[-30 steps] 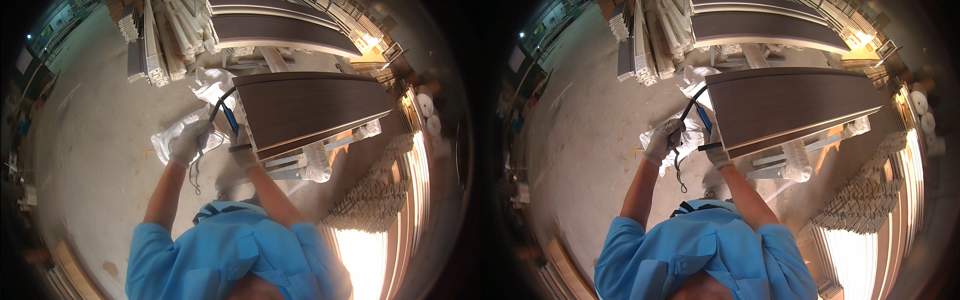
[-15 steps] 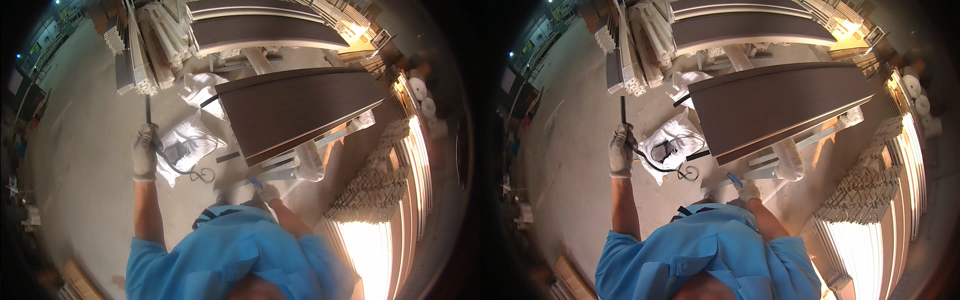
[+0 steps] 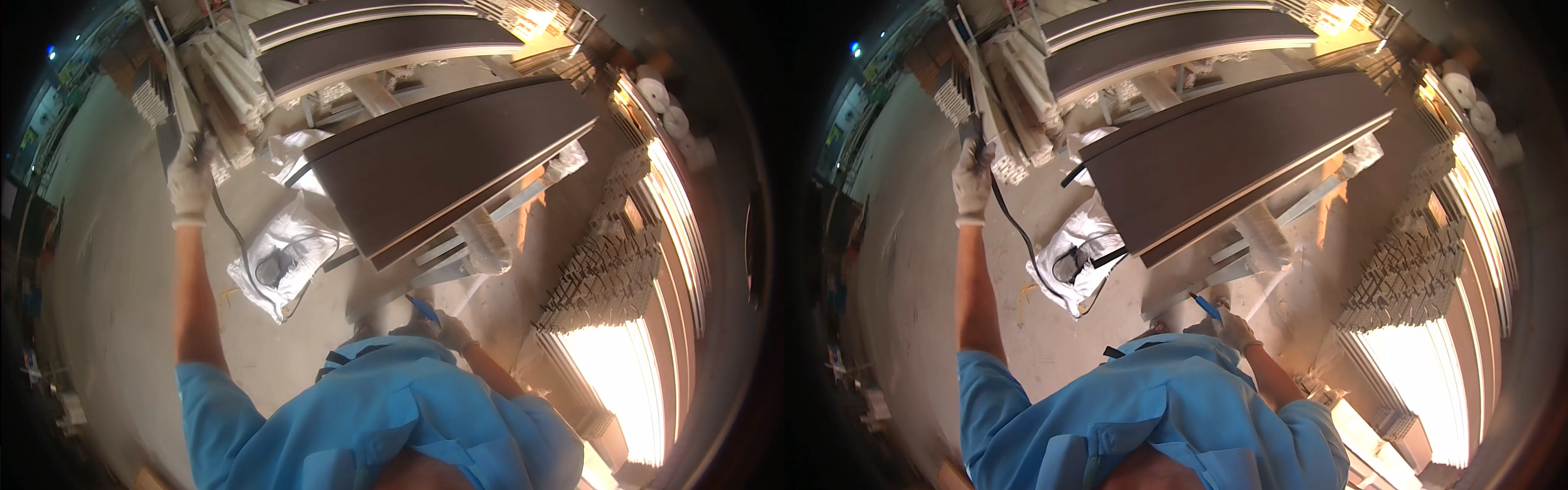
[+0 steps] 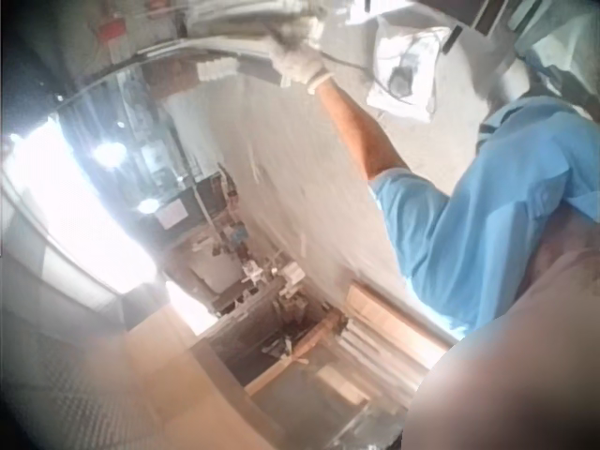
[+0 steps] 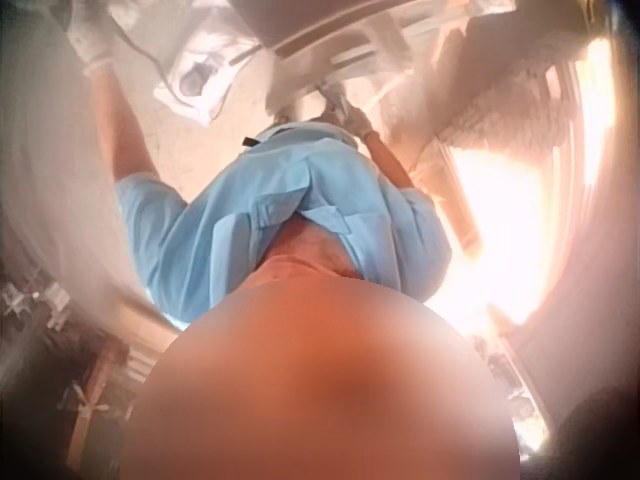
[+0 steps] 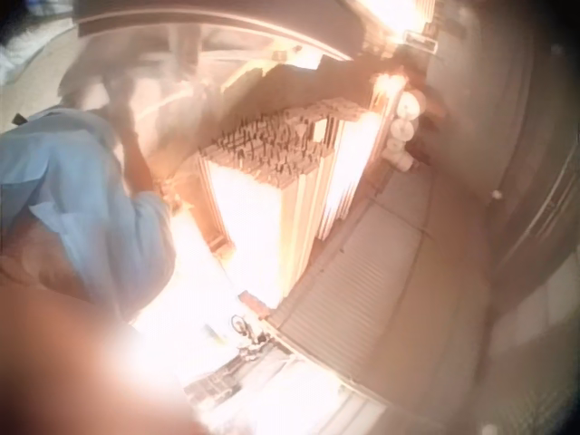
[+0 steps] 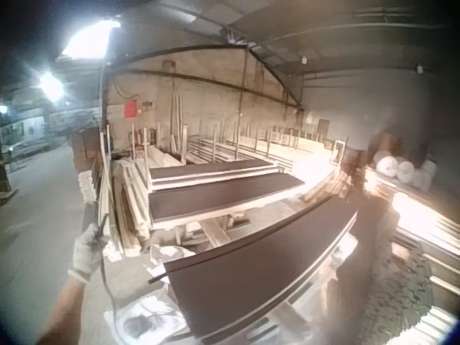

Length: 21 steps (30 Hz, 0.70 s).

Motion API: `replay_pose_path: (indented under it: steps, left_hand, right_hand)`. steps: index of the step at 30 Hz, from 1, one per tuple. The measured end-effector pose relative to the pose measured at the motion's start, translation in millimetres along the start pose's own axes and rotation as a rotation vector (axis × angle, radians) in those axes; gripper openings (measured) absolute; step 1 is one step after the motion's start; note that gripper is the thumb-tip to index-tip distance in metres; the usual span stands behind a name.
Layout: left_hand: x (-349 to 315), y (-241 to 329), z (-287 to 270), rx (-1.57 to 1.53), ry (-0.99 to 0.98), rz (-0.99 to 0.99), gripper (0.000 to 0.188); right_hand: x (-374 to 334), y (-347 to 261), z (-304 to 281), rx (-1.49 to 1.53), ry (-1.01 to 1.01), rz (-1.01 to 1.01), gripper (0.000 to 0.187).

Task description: The person picks up large flat panels from a rack, places them on a workbench, and uses a blue utility knife to cut or trim edges. The person then stacks the trimmed panels and repeats the process with additional panels.

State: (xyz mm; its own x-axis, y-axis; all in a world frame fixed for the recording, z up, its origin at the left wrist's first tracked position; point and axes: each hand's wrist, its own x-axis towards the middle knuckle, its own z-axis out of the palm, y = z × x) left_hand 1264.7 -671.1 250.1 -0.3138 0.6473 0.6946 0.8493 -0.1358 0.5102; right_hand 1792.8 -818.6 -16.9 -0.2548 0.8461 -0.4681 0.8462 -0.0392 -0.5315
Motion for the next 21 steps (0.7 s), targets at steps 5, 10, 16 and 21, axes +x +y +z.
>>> replay_pose_path:
  steps: [5, 10, 16, 21]
  left_hand:
    - [103, 41, 33, -0.469, -0.121, -0.187, 0.026]
    - [190, 137, 93, -0.785, -0.185, 0.011, 0.036]
    - [254, 300, 200, -1.109, -0.323, 0.225, 0.014]
    - [280, 443, 288, -1.449, -0.310, 0.135, 0.009]
  right_hand:
    - [-47, -4, -44, 0.026, 0.089, -0.079, 0.028]
    - [-85, -9, -103, 0.075, 0.414, -0.208, 0.028]
    - [-64, 31, -154, 0.349, 0.790, -0.139, 0.035]
    - [-31, 97, -202, 0.690, 0.841, 0.015, 0.040]
